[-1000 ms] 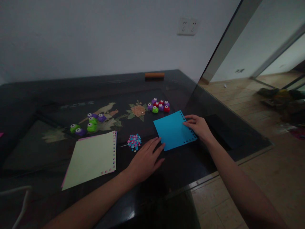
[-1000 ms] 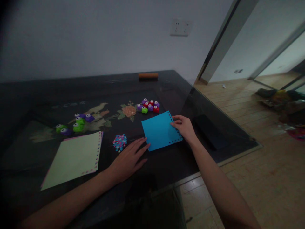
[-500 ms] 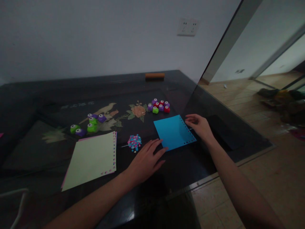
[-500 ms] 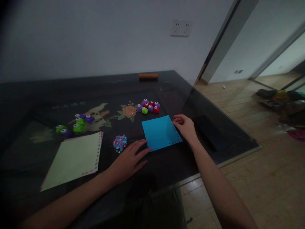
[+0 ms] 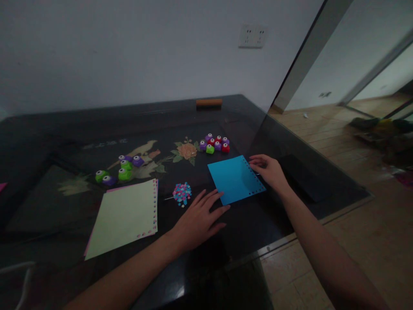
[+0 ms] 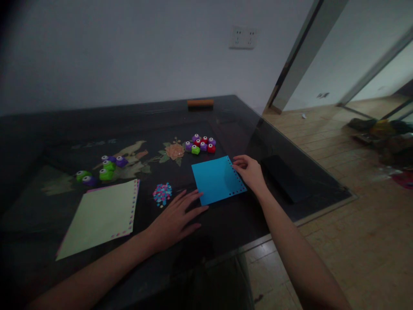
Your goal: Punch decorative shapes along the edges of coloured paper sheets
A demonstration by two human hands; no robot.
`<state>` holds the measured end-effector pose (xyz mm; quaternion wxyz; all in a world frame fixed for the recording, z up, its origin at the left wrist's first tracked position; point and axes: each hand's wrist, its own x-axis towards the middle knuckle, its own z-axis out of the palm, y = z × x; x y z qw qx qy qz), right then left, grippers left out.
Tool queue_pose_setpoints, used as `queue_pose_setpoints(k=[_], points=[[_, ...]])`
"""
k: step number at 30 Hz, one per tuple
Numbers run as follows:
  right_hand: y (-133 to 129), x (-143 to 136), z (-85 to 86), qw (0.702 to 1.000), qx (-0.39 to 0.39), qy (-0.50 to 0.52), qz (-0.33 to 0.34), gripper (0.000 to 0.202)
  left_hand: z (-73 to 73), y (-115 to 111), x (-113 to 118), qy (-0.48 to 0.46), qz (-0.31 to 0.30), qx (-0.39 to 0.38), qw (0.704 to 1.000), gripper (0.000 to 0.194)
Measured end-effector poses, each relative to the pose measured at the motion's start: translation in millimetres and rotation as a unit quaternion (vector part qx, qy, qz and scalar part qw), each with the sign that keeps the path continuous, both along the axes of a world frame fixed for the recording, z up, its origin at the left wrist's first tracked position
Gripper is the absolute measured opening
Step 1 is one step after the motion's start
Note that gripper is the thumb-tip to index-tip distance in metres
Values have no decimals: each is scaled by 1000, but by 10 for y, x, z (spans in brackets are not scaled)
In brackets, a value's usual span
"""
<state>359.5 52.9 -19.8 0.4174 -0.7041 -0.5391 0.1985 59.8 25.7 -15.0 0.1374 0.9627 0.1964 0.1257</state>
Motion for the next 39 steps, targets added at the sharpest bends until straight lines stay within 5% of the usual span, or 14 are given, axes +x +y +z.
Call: queue_pose_setpoints(k=[31,39], points=[[17,47,-19,1000,-11,-1,7,32,-23,4,-24,-3,-7,-4,1000,43],[12,64,-11,999,-33,15,3,37,352,108,-264,-16,20,-33,999,40]])
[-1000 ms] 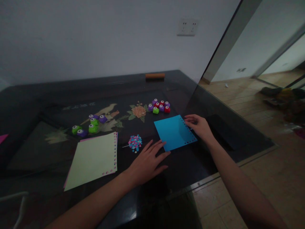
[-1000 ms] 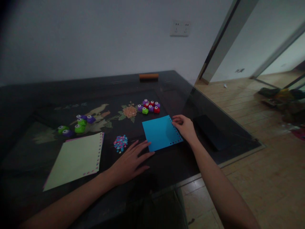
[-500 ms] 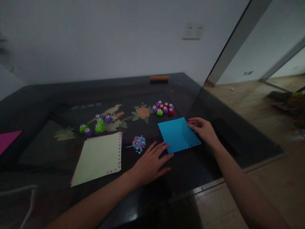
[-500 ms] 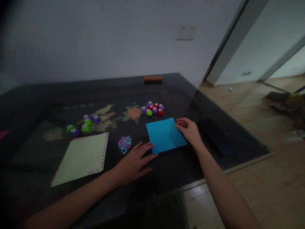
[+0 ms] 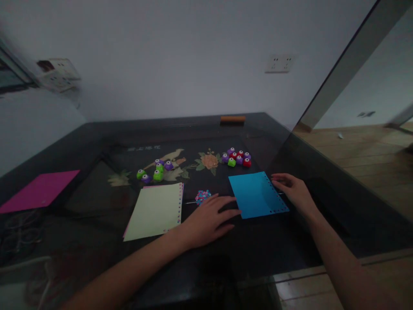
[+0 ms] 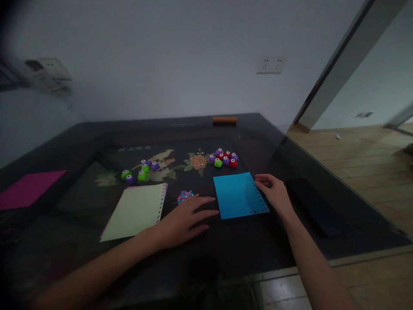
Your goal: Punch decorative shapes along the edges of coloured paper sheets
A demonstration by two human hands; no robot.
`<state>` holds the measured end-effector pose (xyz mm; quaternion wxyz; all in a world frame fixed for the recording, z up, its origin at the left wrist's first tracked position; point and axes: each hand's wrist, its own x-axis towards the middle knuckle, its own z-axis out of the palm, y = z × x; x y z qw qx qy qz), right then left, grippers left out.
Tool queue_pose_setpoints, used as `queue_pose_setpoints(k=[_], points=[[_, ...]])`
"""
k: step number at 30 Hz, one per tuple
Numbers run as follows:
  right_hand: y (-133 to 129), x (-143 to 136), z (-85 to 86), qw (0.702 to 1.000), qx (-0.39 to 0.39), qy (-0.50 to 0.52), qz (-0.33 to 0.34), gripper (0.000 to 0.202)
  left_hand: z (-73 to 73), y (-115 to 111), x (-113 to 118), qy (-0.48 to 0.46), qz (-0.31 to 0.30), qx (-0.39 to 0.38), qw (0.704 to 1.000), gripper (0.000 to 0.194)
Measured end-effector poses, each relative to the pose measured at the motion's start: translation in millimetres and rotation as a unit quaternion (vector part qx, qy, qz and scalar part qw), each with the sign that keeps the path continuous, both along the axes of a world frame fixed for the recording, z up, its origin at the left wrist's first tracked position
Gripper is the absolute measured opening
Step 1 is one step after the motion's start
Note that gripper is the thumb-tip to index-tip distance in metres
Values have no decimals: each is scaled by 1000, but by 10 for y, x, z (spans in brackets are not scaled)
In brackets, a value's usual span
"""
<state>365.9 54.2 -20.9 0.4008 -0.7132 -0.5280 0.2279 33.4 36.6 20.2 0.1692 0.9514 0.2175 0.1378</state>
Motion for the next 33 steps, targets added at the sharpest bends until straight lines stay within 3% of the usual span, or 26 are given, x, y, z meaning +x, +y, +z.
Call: queue_pose_setpoints(k=[4,9,12,19,22,25,28,33], points=[[1,-1,24,1000,-9,6,-11,39,122,298,-615,-23,101,-21,994,32],[13,-6,51,999,-16,23,-32,39,-66,637,-1532,-26,298,32,954,26],[10,-32,87,998,-20,3,-59,39,-145,732,-1820,-8,320,43,946,26],[-4,-116,197,995,19,-29,-89,39,-109,749,-1965,39,299,23,953,24],[19,-227,322,995,48,-69,-61,32,-103,741,-1980,39,303,11,952,25],[69,-510,512,995,54,-85,9,31,-126,751,-1995,45,301,-5,952,27],[160,-985,672,986,70,-76,129,26,-167,772,-2015,53,303,-17,951,32],[410,-1947,682,938,62,-110,324,13,-222,794,-2039,42,293,-21,955,43]])
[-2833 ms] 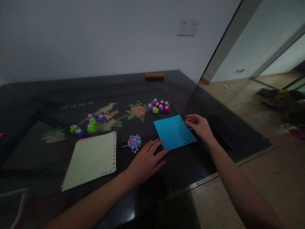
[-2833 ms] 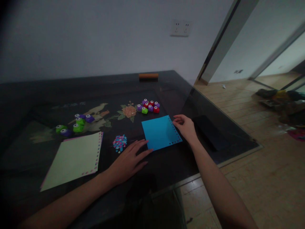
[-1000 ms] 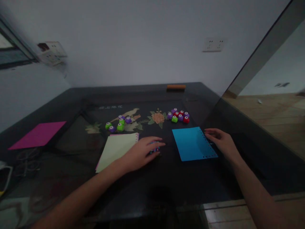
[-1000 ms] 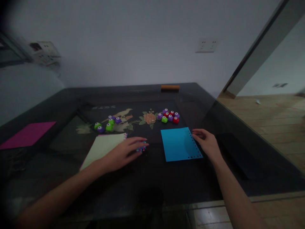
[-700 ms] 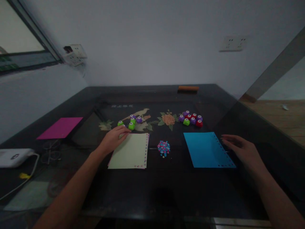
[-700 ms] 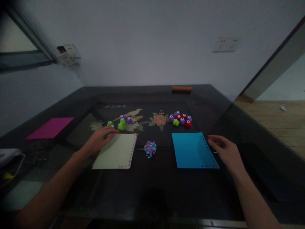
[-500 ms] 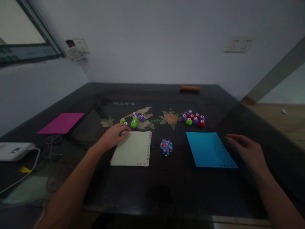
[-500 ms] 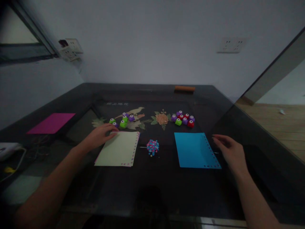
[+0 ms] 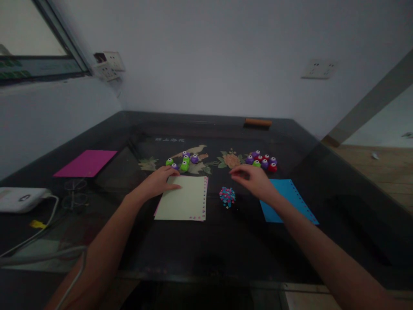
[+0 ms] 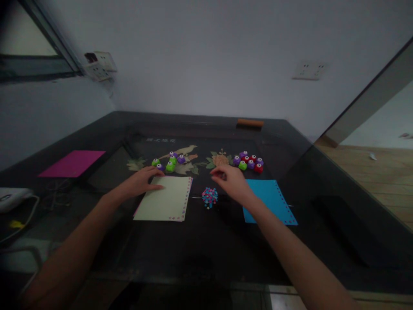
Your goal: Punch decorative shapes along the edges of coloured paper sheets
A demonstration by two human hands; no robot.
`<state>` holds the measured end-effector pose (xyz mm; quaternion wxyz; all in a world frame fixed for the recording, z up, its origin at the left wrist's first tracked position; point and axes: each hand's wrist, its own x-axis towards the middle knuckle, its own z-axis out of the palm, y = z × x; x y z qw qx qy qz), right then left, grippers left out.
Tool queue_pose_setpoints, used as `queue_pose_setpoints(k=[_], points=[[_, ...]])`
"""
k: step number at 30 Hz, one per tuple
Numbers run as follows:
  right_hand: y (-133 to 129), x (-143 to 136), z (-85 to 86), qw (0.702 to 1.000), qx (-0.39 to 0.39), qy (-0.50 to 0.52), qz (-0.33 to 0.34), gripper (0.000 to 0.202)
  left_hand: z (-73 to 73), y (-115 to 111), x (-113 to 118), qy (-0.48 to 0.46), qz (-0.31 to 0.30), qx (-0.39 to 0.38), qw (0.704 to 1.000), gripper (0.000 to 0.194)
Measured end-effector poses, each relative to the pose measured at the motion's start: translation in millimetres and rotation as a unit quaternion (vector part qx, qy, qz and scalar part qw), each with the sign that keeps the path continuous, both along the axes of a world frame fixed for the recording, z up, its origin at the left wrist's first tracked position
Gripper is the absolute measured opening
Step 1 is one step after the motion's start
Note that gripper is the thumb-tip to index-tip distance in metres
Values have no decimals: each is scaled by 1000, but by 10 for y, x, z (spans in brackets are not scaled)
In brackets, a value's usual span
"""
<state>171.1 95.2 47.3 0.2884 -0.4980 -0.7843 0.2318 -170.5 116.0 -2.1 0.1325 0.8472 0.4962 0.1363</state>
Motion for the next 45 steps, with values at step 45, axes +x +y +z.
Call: queue_pose_setpoints(k=[45], points=[[275,-837,-395,975,-164,138,55,12,225,-58,117,-156,138,49,977,25]])
